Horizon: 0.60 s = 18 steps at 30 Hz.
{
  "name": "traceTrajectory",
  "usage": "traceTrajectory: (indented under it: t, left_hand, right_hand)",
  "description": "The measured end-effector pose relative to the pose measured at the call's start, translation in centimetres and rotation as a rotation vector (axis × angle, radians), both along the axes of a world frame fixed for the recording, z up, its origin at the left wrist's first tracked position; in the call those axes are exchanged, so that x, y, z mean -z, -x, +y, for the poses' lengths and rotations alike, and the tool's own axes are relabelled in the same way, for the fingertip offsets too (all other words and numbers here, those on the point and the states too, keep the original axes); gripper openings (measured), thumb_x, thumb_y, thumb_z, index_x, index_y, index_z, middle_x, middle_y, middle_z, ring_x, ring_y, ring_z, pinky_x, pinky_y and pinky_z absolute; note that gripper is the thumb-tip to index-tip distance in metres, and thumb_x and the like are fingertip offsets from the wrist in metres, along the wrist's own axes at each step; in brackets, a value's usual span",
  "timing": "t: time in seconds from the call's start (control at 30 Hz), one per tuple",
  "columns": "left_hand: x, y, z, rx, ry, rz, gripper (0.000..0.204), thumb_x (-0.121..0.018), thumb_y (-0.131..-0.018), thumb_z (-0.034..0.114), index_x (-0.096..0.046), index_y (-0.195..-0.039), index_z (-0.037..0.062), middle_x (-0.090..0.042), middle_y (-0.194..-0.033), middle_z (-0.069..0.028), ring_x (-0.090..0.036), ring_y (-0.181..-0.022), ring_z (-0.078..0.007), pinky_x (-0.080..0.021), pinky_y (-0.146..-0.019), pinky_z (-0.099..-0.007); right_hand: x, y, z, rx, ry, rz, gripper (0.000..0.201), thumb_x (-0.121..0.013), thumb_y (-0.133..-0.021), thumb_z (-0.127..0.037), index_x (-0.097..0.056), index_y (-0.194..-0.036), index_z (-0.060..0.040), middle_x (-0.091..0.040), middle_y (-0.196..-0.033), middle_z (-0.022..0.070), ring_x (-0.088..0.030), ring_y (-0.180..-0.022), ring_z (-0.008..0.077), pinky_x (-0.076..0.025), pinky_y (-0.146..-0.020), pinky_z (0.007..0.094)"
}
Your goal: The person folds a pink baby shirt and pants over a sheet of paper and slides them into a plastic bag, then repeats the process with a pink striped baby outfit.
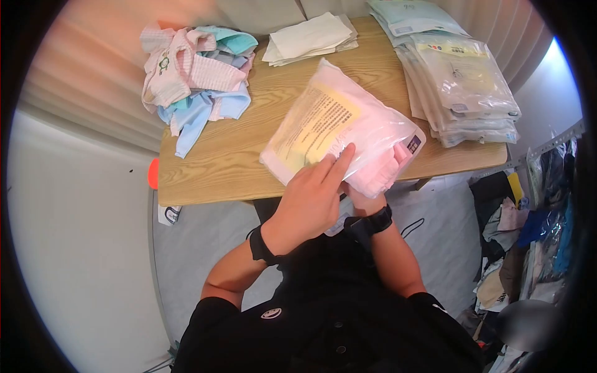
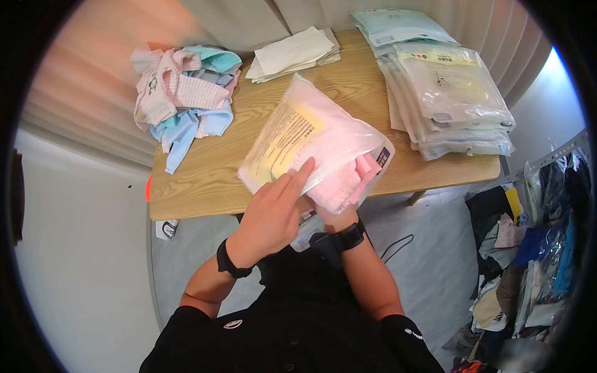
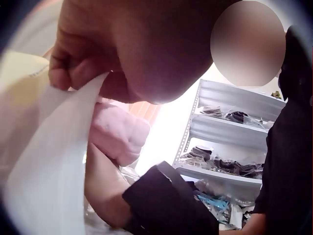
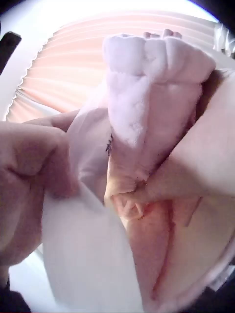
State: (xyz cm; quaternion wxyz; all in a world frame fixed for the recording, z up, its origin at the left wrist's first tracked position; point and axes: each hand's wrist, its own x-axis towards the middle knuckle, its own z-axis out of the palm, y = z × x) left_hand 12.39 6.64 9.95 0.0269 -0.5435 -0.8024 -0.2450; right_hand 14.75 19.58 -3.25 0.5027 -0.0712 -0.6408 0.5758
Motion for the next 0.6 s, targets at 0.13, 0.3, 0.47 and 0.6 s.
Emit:
traceTrajectory:
  t: [0.13,0.3,0.47,0.6]
  left_hand:
    - [0.1,-0.3,-0.1,0.037,0.011,-0.041,0.077,-0.058,-0.075,-0.005,-0.045,-0.150,0.0044,-0.060,-0.104,-0.0186,-0.061,-0.087,-0.0377,-0.050,-0.079,-0.0445]
    - [-2.1,-1.1,-0.1,0.095,0.043,-0.070,0.075,-0.057,-0.073,-0.003,-0.048,-0.148,0.0033,-0.060,-0.097,-0.0176,-0.060,-0.084,-0.0371,-0.050,-0.078,-0.0428]
    - [-1.0,-1.2,0.2,0.021,0.051,-0.052,0.072,-0.056,-0.073,-0.002,-0.051,-0.145,0.0034,-0.060,-0.096,-0.0171,-0.059,-0.082,-0.0360,-0.051,-0.075,-0.0413]
    - [0.9,-2.2,0.2,-0.103,-0.126,0.003,0.062,-0.061,-0.074,-0.007,-0.059,-0.135,0.0036,-0.061,-0.101,-0.0153,-0.062,-0.087,-0.0336,-0.053,-0.076,-0.0411]
  right_hand:
    - [1.4,1.6,0.4,-0.029,0.169,0.083,0.061,-0.068,-0.087,-0.028,-0.047,-0.138,-0.0010,-0.053,-0.139,0.0149,-0.055,-0.124,0.0266,-0.048,-0.102,0.0389]
    - [3.1,3.8,0.3,-0.244,0.579,0.279,0.063,-0.062,-0.090,-0.036,-0.045,-0.141,-0.0031,-0.050,-0.142,0.0146,-0.053,-0.127,0.0272,-0.047,-0.105,0.0399]
    - [5.1,6.3,0.6,-0.731,1.022,0.537,0.065,-0.055,-0.093,-0.044,-0.043,-0.144,-0.0053,-0.048,-0.145,0.0142,-0.050,-0.129,0.0279,-0.045,-0.107,0.0410]
    - [6.3,6.9,0.5,-1.036,1.170,0.659,0.068,-0.049,-0.095,-0.050,-0.041,-0.147,-0.0070,-0.046,-0.148,0.0140,-0.049,-0.132,0.0284,-0.044,-0.108,0.0418]
